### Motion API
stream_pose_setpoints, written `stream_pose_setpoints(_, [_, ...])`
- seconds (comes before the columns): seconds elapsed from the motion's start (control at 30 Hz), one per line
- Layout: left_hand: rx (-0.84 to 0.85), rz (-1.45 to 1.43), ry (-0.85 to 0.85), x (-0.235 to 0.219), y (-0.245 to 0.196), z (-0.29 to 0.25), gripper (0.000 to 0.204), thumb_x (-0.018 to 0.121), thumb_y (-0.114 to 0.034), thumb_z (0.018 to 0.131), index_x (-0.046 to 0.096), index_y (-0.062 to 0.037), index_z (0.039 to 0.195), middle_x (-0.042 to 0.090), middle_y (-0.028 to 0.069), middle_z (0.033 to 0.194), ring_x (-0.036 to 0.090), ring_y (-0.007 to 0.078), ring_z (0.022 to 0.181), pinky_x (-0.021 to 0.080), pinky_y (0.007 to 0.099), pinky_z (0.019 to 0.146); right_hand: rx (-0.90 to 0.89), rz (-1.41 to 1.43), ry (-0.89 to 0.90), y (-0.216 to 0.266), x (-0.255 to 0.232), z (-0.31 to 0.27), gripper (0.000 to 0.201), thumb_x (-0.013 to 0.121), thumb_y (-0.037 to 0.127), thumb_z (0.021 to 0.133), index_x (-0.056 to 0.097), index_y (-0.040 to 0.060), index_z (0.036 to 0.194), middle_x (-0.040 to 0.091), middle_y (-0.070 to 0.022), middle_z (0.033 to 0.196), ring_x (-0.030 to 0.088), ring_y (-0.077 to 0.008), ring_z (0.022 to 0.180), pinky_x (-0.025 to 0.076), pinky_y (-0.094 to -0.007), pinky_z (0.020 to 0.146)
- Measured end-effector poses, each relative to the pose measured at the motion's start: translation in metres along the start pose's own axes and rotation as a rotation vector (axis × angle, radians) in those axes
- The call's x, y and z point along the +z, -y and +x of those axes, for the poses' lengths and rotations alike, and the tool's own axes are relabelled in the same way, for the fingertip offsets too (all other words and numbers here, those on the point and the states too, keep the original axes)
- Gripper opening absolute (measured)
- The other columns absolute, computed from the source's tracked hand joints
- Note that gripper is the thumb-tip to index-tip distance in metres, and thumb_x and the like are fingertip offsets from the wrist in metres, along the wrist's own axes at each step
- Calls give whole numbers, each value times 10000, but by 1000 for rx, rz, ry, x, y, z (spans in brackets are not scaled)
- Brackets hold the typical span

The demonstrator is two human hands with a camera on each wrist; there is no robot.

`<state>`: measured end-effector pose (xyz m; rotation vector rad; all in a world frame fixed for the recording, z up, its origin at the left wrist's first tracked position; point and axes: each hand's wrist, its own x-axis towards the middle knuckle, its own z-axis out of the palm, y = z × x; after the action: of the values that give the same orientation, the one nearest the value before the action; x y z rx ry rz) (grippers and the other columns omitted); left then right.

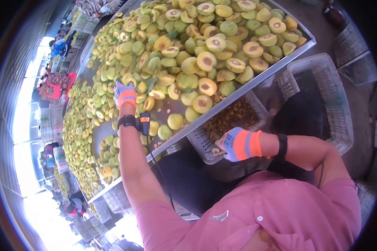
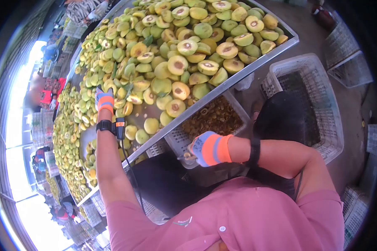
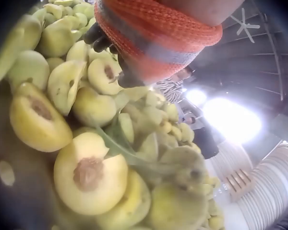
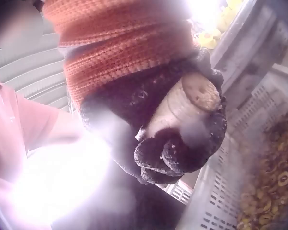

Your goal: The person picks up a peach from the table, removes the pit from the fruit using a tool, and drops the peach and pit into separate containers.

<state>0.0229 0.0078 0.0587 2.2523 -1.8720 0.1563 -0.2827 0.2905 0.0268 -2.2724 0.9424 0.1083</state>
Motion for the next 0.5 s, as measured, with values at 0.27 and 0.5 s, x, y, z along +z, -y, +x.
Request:
stream_pose_setpoints(0.27, [-59, -161, -112, 36, 23, 0, 618, 751, -356, 769, 542, -13, 1238, 588, 193, 1214, 581, 337, 1090, 464, 429, 952, -15, 11, 10, 7, -13, -2, 308, 614, 352, 797, 647, 47, 774, 664, -146, 767, 654, -348, 747, 518, -417, 664])
stream_pose_setpoints(0.5, [-414, -1536, 254, -41, -17, -115, 268, 614, -160, 900, 591, -22, 1128, 642, 58, 934, 631, 169, 828, 534, 293, 693, 91, 300, -469, -4, -30, 8, 349, 579, 371, 841, 597, 38, 945, 664, -205, 830, 653, -376, 817, 517, -446, 730])
